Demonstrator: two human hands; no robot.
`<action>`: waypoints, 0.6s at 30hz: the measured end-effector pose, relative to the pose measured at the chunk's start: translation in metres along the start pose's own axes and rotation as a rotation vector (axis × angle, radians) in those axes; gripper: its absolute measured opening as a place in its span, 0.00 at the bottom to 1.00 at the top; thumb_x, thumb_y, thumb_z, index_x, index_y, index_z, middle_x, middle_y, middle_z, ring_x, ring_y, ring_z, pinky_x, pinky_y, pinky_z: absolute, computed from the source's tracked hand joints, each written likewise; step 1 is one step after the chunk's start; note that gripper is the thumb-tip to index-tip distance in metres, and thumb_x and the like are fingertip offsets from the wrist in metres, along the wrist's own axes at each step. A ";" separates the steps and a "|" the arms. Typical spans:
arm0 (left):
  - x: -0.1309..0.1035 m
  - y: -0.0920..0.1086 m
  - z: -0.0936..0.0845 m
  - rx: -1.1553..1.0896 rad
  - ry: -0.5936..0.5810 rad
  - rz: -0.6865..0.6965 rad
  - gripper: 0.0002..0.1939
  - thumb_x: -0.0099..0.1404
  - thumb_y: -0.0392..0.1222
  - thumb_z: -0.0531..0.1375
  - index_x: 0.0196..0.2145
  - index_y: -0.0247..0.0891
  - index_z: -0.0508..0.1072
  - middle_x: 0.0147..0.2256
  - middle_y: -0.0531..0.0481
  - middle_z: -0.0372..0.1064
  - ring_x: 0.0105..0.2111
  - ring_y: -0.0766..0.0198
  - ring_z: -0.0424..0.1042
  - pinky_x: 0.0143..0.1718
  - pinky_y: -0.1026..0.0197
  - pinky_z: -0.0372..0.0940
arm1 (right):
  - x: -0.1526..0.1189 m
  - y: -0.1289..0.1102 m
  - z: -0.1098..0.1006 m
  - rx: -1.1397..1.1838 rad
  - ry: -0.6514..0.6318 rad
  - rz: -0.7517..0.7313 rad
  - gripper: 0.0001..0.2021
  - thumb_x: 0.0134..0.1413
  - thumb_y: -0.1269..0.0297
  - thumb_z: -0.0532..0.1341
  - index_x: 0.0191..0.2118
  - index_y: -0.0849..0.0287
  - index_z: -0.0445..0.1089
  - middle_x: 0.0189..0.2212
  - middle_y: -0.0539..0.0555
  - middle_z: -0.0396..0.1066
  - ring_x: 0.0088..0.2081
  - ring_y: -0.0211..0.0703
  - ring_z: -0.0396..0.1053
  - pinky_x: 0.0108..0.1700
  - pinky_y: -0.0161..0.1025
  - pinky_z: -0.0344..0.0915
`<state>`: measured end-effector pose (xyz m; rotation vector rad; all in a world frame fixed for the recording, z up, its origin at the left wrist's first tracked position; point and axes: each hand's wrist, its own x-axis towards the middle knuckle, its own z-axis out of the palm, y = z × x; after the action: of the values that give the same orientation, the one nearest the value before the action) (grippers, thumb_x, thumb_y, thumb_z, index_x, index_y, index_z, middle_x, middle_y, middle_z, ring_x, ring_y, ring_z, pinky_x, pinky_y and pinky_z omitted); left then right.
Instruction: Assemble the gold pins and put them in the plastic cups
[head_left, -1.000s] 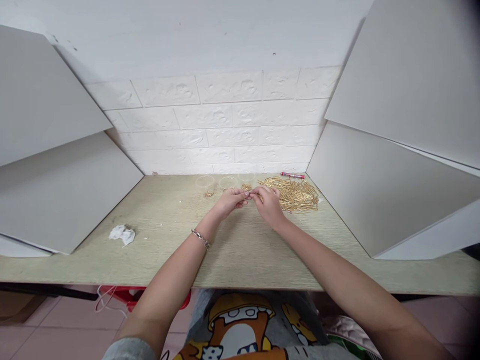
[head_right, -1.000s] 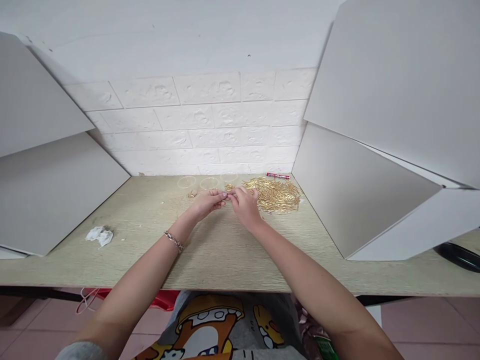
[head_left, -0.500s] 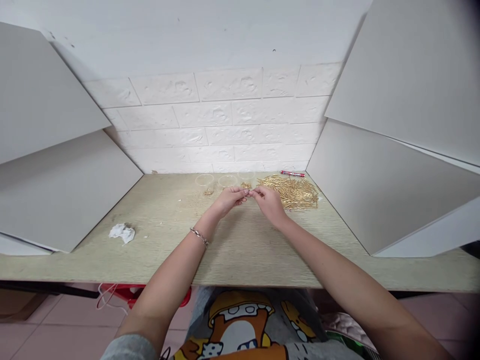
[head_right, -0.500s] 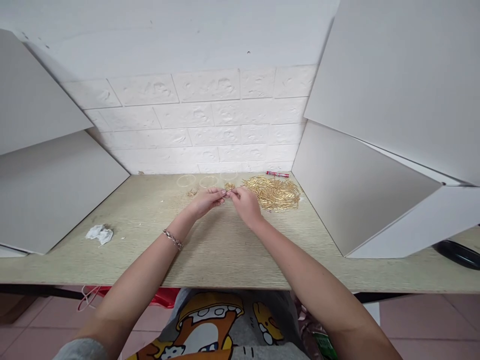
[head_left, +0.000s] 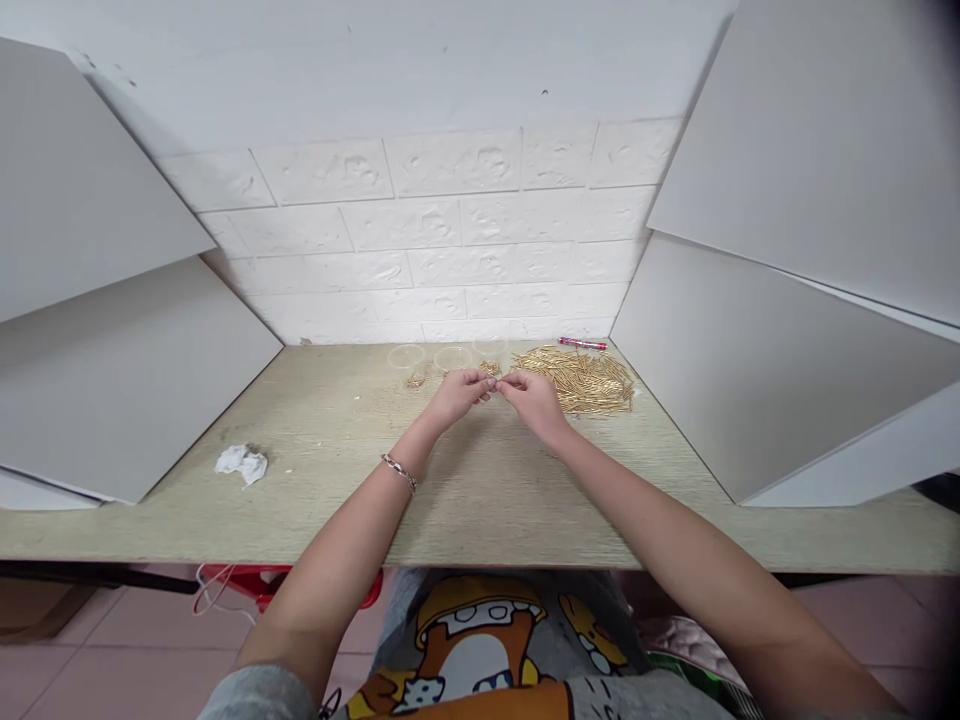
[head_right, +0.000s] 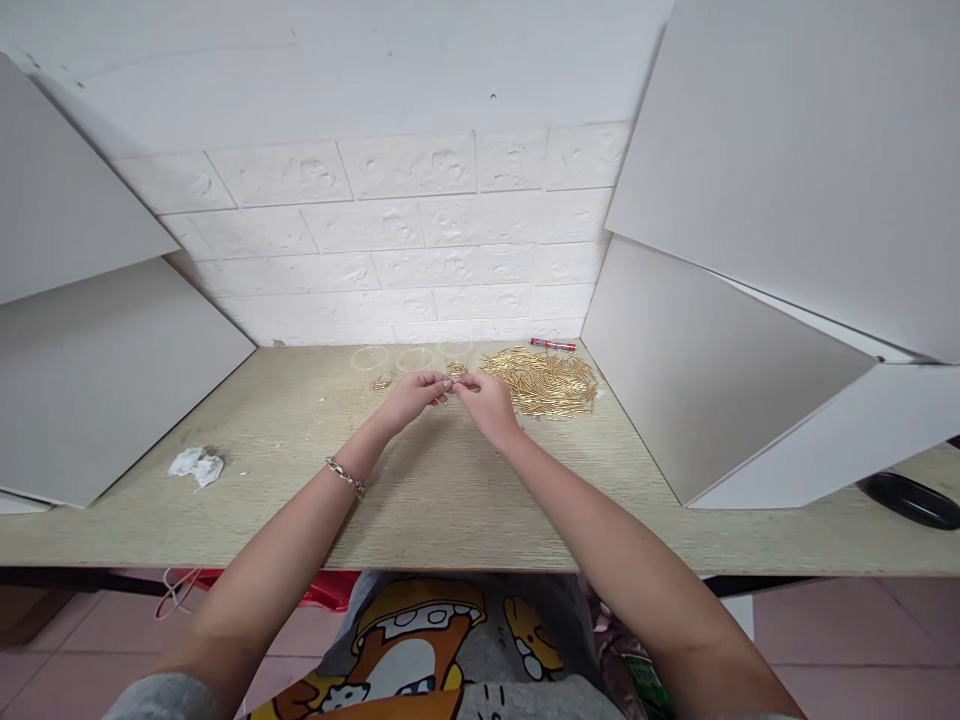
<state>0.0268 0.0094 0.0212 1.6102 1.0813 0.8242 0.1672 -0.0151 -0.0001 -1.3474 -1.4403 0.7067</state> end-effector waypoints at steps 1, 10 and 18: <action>0.000 0.000 0.000 0.023 0.010 0.011 0.11 0.52 0.45 0.58 0.28 0.33 0.71 0.26 0.52 0.66 0.26 0.70 0.63 0.30 0.65 0.57 | 0.000 0.001 0.001 0.004 0.009 0.001 0.10 0.42 0.61 0.58 0.29 0.61 0.72 0.27 0.53 0.73 0.30 0.40 0.68 0.35 0.36 0.62; -0.001 0.002 0.002 0.132 0.044 0.108 0.11 0.55 0.45 0.55 0.28 0.33 0.70 0.24 0.52 0.65 0.25 0.70 0.63 0.30 0.65 0.58 | -0.003 -0.002 0.002 -0.027 0.065 -0.038 0.11 0.44 0.59 0.56 0.30 0.61 0.70 0.28 0.52 0.71 0.29 0.39 0.66 0.35 0.36 0.61; 0.000 0.000 0.003 0.123 0.035 0.119 0.11 0.55 0.45 0.55 0.29 0.34 0.70 0.28 0.50 0.67 0.25 0.70 0.64 0.31 0.64 0.60 | -0.004 -0.009 -0.001 -0.009 0.054 -0.040 0.10 0.46 0.60 0.55 0.30 0.61 0.67 0.28 0.52 0.69 0.30 0.39 0.65 0.32 0.35 0.60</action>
<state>0.0292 0.0084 0.0208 1.7834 1.0869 0.8819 0.1643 -0.0207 0.0075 -1.3315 -1.4250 0.6338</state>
